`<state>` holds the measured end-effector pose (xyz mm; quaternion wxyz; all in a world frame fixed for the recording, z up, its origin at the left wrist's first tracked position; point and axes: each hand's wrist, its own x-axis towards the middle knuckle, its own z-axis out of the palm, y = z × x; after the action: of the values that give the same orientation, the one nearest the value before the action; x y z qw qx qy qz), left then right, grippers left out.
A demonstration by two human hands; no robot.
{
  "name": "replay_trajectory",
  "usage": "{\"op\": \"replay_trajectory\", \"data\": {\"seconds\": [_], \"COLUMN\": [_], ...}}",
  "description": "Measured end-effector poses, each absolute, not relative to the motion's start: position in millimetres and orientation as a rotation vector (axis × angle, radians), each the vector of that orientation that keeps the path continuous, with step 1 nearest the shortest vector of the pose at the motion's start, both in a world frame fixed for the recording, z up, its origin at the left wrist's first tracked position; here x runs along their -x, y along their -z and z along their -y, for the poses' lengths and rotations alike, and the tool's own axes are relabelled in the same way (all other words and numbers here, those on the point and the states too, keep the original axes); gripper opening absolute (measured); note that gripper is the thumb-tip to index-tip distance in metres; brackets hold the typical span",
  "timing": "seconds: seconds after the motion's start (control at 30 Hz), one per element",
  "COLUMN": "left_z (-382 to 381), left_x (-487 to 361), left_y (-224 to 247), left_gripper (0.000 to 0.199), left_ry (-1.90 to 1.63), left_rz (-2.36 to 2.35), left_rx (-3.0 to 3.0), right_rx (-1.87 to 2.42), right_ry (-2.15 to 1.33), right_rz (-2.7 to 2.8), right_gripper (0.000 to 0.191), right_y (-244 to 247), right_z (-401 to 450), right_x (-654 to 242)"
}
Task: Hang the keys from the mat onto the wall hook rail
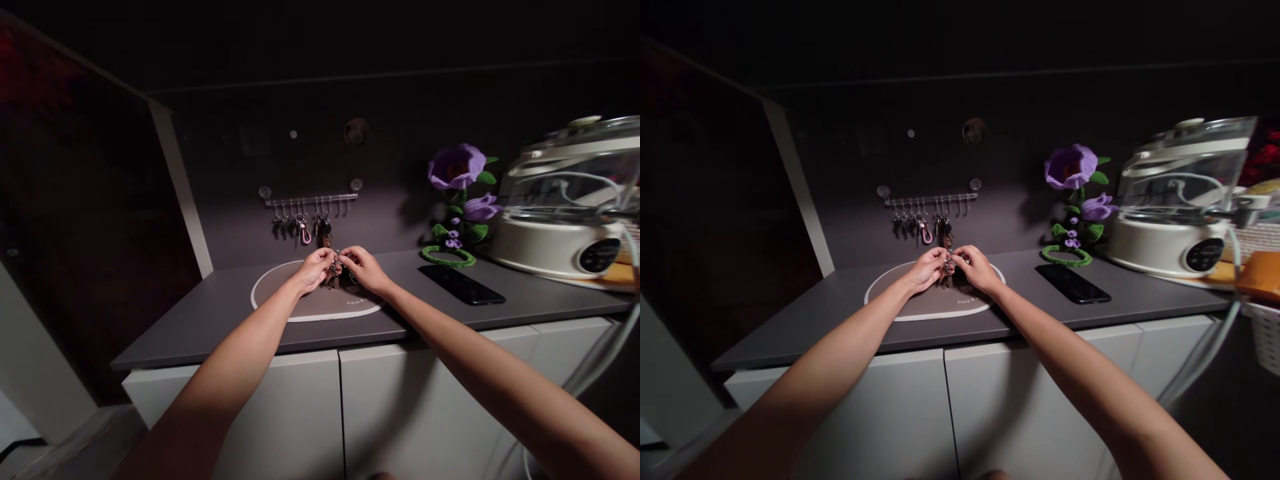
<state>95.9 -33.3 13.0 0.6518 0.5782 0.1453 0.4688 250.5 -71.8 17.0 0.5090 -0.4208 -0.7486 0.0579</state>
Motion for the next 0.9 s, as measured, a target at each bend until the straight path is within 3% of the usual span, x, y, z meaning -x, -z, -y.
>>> {"op": "replay_trajectory", "data": {"seconds": [0.23, 0.57, 0.9], "left_z": [33.2, 22.4, 7.7], "left_x": [-98.3, -94.2, -92.5], "left_y": [-12.7, -11.9, -0.9], "left_gripper": [0.038, 0.036, 0.014], "left_ry": [-1.104, -1.342, -1.47], "left_rz": [-0.346, -0.555, -0.902], "left_rx": [-1.311, -1.355, -1.631], "right_rx": [0.875, 0.775, 0.788], "right_ry": [-0.526, -0.812, -0.965], "right_rz": [1.701, 1.41, 1.167], "right_gripper": [0.03, 0.031, 0.017], "right_y": [-15.9, -43.6, -96.1], "right_z": [62.5, 40.4, -6.9], "right_x": [-250.6, -237.6, -228.5]}}
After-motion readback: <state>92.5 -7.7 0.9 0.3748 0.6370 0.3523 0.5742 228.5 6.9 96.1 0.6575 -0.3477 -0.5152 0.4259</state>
